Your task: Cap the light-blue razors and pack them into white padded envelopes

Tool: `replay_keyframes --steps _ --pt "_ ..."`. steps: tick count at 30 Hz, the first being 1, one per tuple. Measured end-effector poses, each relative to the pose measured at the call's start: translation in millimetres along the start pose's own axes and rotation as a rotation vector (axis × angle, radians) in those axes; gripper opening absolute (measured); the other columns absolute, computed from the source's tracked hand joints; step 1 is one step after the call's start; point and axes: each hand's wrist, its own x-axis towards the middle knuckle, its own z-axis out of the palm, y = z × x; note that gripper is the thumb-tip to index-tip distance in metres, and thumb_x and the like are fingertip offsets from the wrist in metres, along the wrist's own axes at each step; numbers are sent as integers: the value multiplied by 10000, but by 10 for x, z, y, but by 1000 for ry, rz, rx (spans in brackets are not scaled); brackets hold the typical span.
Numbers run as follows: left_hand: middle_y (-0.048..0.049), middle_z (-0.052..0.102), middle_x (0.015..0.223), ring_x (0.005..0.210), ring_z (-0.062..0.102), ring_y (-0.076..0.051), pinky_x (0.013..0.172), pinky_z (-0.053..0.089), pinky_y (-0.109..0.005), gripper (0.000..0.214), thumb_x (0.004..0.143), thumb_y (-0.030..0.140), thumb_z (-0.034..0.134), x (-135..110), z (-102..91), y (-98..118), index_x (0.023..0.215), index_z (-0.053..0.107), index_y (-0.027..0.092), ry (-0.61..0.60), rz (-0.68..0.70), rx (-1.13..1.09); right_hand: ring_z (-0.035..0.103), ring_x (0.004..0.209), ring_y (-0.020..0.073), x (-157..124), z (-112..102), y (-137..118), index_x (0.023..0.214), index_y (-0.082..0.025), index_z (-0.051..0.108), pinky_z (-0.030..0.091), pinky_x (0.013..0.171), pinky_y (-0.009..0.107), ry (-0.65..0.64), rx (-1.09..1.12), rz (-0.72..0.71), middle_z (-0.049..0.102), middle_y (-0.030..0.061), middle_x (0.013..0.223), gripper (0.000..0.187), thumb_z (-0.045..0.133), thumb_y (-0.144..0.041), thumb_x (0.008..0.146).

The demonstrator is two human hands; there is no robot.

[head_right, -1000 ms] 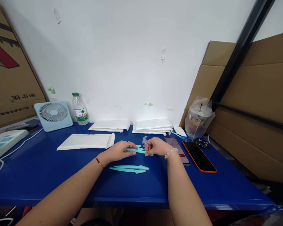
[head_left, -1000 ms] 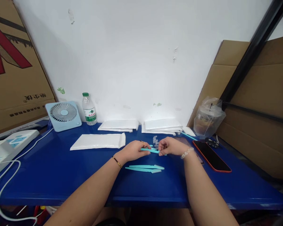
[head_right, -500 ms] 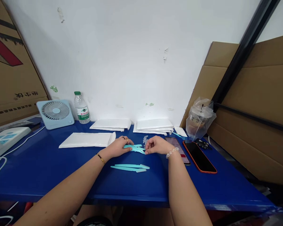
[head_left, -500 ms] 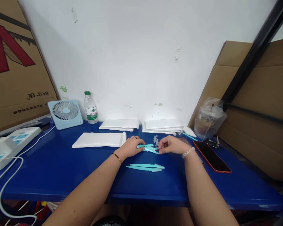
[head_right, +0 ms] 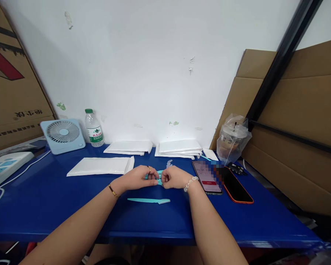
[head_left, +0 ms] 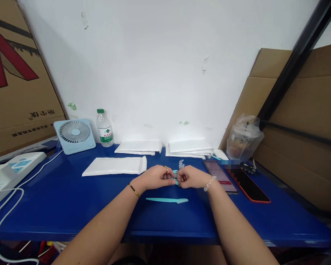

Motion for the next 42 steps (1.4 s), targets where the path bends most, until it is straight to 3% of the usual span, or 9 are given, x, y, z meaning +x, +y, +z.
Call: replay_keyframes --steps 2,7,16,22,28,31,34,39,42 --pt "-8 638 766 665 547 -130 595 387 -218 256 819 390 478 3 -6 0 867 648 205 -29 13 33 502 570 105 -2 -31 17 750 -164 629 379 525 201 68 9 -33 583 -8 642 106 567 -229 692" --pt "-22 653 840 720 562 -148 603 378 -223 255 841 352 435 32 -46 -115 862 642 204 107 -60 108 497 609 112 -34 -130 167 764 -151 610 380 558 211 170 24 4 586 10 689 128 520 -241 747" --pt "-27 637 815 739 556 -168 641 386 -250 280 832 399 442 40 -78 -222 809 639 201 89 -70 207 515 624 118 -17 -153 349 777 -143 609 396 573 222 177 86 63 603 20 708 146 527 -261 752" --pt "-65 543 1137 1067 460 -240 856 392 -311 501 745 474 570 14 -25 -325 1192 521 253 119 -49 195 537 631 126 -83 -204 326 797 -148 627 413 575 225 243 103 147 618 23 710 202 618 -325 701" --pt "-73 542 1079 1047 463 -238 882 385 -328 432 763 425 573 38 78 -335 1155 554 245 65 -47 193 523 569 110 -99 -62 -70 786 -161 665 382 497 200 -177 88 -17 582 -14 638 351 755 -400 547" --pt "-77 539 1105 1057 459 -237 881 387 -326 447 773 456 555 29 14 -238 1162 544 234 140 -38 157 514 538 99 -37 33 -107 718 -158 652 376 491 196 -242 20 -14 584 -14 613 242 727 -352 594" --pt "-64 576 1051 951 517 -192 804 417 -280 401 843 486 427 -8 -71 -108 1097 573 212 171 -32 27 527 536 97 1 44 -91 723 -166 623 391 511 197 -113 33 -24 580 -17 603 168 651 -328 686" --pt "2 615 739 612 529 -119 565 389 -214 410 860 499 367 -77 -131 -40 982 617 198 -91 -104 -76 567 534 111 -4 -63 -76 781 -166 594 436 536 219 169 221 -11 585 -6 622 201 564 -364 765" --pt "3 630 754 597 521 -121 552 376 -217 435 874 499 322 -80 -151 -84 927 637 204 11 -143 -40 563 542 118 -26 -140 -14 808 -151 609 448 535 230 315 373 -11 596 15 644 286 590 -428 742"
